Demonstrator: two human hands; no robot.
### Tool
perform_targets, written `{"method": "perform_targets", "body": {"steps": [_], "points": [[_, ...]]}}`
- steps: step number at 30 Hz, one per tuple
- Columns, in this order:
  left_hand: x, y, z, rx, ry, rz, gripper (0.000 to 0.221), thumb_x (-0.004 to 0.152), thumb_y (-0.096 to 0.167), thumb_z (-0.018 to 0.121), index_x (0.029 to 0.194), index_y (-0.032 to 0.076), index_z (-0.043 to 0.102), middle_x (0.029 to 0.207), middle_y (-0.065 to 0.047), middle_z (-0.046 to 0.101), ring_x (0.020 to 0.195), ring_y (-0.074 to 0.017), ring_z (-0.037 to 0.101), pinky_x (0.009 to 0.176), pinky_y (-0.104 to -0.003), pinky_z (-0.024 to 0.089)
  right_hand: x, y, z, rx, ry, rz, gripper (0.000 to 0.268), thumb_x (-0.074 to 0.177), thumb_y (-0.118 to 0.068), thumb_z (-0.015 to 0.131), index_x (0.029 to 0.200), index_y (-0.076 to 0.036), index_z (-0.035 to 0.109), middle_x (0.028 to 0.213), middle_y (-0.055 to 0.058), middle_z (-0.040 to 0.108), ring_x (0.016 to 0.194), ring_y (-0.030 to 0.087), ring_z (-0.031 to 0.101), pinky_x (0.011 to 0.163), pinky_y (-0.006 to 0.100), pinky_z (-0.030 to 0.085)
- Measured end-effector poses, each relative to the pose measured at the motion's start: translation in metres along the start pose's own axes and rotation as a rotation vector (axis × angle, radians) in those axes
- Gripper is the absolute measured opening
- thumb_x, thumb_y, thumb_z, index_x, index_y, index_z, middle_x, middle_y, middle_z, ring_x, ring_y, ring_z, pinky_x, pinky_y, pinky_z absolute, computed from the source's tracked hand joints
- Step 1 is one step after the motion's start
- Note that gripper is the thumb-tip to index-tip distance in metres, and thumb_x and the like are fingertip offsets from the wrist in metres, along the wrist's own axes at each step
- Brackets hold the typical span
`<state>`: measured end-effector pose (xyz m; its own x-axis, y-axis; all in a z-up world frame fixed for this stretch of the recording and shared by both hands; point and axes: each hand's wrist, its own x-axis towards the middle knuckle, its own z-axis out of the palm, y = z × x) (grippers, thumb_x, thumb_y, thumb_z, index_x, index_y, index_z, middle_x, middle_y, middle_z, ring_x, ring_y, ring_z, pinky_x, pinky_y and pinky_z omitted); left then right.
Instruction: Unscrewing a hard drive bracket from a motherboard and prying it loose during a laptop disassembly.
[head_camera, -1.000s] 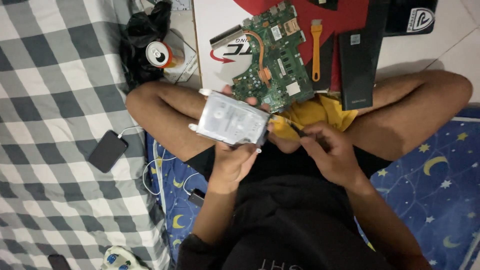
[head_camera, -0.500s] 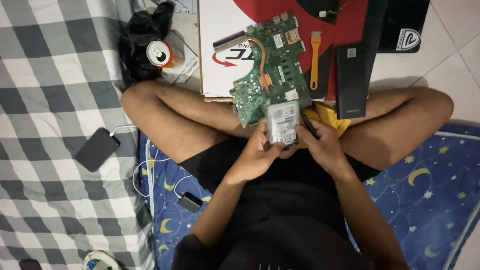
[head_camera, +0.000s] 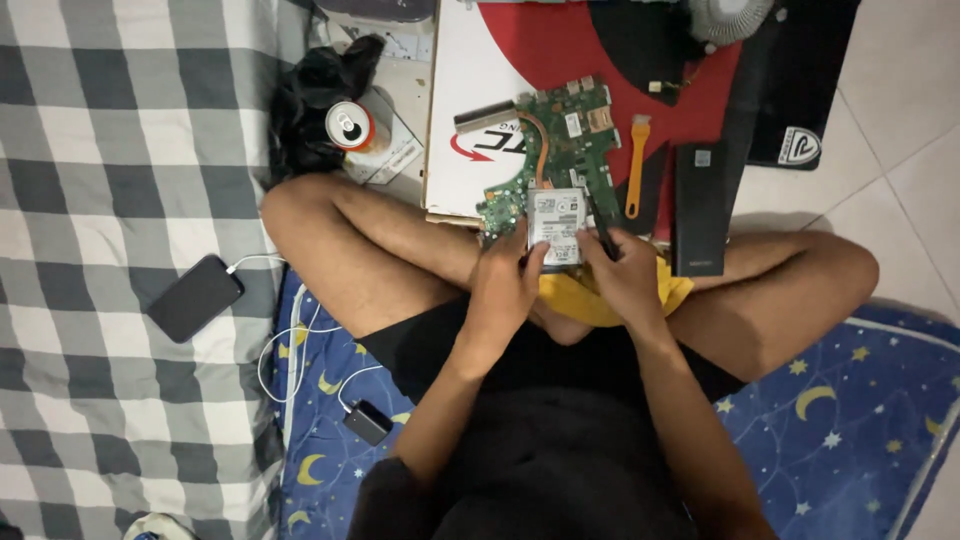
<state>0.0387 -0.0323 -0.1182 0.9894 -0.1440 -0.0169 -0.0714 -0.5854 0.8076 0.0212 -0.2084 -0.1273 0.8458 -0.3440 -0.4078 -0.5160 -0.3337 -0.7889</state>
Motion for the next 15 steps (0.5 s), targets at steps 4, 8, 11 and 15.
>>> {"method": "perform_targets", "body": {"steps": [4, 8, 11, 15], "points": [[-0.001, 0.003, 0.002, 0.228, 0.024, -0.008, 0.044, 0.1, 0.035, 0.063, 0.128, 0.001, 0.07, 0.084, -0.016, 0.072, 0.078, -0.0363, 0.073, 0.064, -0.047, 0.058, 0.004, 0.013, 0.003, -0.029, 0.022, -0.014, 0.018, 0.091, -0.03, 0.079, 0.083, -0.014, 0.079, 0.061, 0.001, 0.066, 0.066, 0.01, 0.059, 0.062, 0.028, 0.047], [0.005, -0.003, -0.005, 0.408, 0.017, -0.02, 0.039, 0.101, 0.04, 0.057, 0.122, 0.013, 0.074, 0.081, -0.008, 0.072, 0.073, -0.0301, 0.073, 0.058, -0.047, 0.058, -0.003, -0.022, 0.003, -0.019, 0.045, -0.018, 0.017, 0.088, -0.028, 0.083, 0.086, -0.011, 0.08, 0.064, 0.002, 0.068, 0.069, 0.01, 0.058, 0.065, 0.027, 0.048], [0.028, -0.026, -0.004, 0.389, -0.064, -0.035, 0.031, 0.098, 0.049, 0.059, 0.096, 0.026, 0.08, 0.073, -0.003, 0.071, 0.069, -0.0286, 0.072, 0.054, -0.043, 0.056, -0.002, -0.027, 0.001, -0.046, 0.044, 0.005, 0.018, 0.085, -0.031, 0.086, 0.084, -0.013, 0.08, 0.065, 0.003, 0.071, 0.067, 0.009, 0.06, 0.066, 0.027, 0.05], [0.09, -0.043, -0.034, 0.257, -0.215, -0.306, 0.037, 0.093, 0.056, 0.059, 0.102, 0.024, 0.076, 0.082, -0.009, 0.076, 0.088, -0.0363, 0.075, 0.075, -0.05, 0.059, 0.008, -0.008, -0.006, -0.07, 0.058, 0.022, 0.017, 0.087, -0.031, 0.083, 0.086, -0.015, 0.079, 0.064, 0.003, 0.069, 0.068, 0.011, 0.06, 0.068, 0.029, 0.048]]}}
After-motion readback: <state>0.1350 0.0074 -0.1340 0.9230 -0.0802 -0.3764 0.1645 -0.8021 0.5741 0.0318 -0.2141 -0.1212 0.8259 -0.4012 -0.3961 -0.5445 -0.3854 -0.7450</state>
